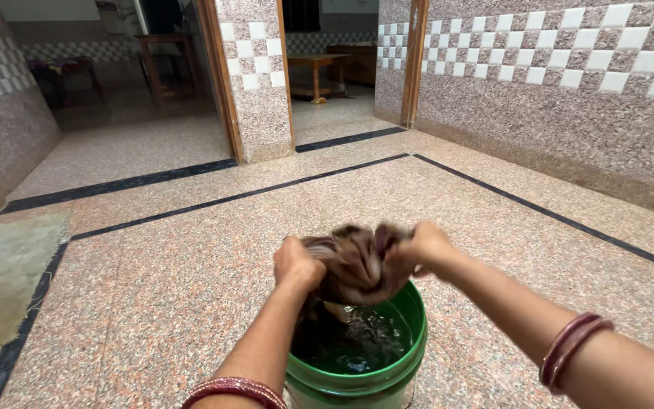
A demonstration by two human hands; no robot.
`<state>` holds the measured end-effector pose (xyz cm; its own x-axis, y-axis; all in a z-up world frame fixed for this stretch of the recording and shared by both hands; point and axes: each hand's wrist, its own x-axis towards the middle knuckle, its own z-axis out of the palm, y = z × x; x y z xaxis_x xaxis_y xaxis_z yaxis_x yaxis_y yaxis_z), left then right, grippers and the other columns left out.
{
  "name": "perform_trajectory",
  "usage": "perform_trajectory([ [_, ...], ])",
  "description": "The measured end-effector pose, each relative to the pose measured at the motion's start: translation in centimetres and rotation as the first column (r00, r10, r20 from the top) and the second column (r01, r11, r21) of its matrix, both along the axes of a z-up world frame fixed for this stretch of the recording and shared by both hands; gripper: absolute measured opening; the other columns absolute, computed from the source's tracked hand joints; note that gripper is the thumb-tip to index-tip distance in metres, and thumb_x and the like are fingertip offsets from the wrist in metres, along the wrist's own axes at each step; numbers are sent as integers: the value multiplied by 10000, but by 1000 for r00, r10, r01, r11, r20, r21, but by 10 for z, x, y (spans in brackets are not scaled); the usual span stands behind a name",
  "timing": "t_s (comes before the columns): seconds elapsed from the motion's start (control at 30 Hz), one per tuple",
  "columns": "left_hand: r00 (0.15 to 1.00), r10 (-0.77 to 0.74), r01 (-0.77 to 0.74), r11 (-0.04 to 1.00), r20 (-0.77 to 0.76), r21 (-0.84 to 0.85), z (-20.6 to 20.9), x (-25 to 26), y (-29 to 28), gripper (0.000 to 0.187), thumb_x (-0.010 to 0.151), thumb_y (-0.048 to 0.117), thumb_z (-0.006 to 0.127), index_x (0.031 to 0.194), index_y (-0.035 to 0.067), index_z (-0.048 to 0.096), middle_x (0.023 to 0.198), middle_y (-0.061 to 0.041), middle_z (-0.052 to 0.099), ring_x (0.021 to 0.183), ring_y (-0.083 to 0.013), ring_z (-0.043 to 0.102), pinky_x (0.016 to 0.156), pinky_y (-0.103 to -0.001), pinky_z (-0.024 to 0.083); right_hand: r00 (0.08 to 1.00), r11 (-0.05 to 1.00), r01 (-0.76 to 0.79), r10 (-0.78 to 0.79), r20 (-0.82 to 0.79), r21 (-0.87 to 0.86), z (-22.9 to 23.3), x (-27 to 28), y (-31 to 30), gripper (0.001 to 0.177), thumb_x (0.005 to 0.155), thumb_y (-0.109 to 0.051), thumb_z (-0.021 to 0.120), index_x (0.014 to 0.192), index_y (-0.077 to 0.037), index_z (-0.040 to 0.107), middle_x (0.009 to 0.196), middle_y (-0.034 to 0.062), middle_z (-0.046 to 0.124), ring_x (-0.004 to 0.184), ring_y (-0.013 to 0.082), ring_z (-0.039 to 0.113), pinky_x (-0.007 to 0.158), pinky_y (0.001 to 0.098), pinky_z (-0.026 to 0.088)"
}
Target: The person wets a cloth in a green bucket, wrings it out, and then uses it to wipe the tiled floor in a bedroom. The person moves the cloth across the floor surface in a repetitive wiping motion.
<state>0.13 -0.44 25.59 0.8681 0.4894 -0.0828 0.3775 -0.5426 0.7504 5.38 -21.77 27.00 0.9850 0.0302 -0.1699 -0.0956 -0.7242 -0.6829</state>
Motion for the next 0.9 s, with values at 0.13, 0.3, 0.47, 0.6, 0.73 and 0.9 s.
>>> perform_trajectory([
  [0.13, 980, -194, 179, 951, 39, 251, 2, -10, -4, 465, 867, -82, 668, 1303, 1, 531, 1219, -254, 657, 1162, -387, 652, 1002, -451, 534, 969, 935, -247, 234, -79, -254, -26, -7, 10, 646, 640, -253, 923, 1178, 20, 692, 1160, 224, 770, 1049, 325, 764, 939, 437, 636],
  [0.3, 946, -323, 299, 893, 14, 337, 16, -15, -15, 357, 868, -4, 712, 1207, 48, 614, 1235, -188, 652, 1167, -339, 652, 987, -446, 544, 881, 883, -469, 470, -53, 39, -9, -32, 34, 1345, 539, -107, 991, 1601, -249, 178, 1506, 120, 432, 1354, 291, 497, 1164, 498, 399],
  [0.47, 861, -474, 381, 841, 183, 386, 38, -18, -33, 341, 851, -60, 663, 1153, 96, 667, 1196, -156, 682, 1141, -335, 671, 951, -456, 558, 876, 789, -472, 471, 105, 395, -14, -43, 43, 1151, 496, -21, 910, 1492, -187, 358, 1411, 84, 603, 1305, 245, 565, 1116, 436, 448],
  [0.6, 824, -528, 405, 802, 205, 438, 54, -29, -35, 452, 768, -36, 743, 1180, 115, 637, 1178, -149, 700, 1151, -327, 663, 980, -438, 536, 946, 745, -197, 315, -76, 637, -21, -33, 33, 763, 600, 49, 769, 1342, -22, 608, 1118, 194, 755, 1004, 320, 756, 895, 448, 640],
  [0.73, 867, -409, 447, 891, 283, -81, 47, -28, -27, 657, 700, 171, 801, 1313, 184, 566, 1281, -140, 693, 1182, -320, 703, 1008, -408, 565, 1000, 692, -26, 25, 12, 722, -23, -22, 45, 495, 739, 41, 591, 1213, -81, 658, 929, 127, 722, 744, 239, 689, 669, 395, 584],
  [0.9, 965, -262, 165, 682, -27, -712, 14, -13, -3, 974, 848, 885, 204, 1657, 346, 141, 1669, -196, 280, 1499, -506, 301, 1146, -772, 286, 983, 680, 20, -148, 111, 732, -2, -20, 52, 180, 952, -109, 605, 1088, -4, 659, 883, 105, 693, 679, 168, 620, 657, 322, 573],
])
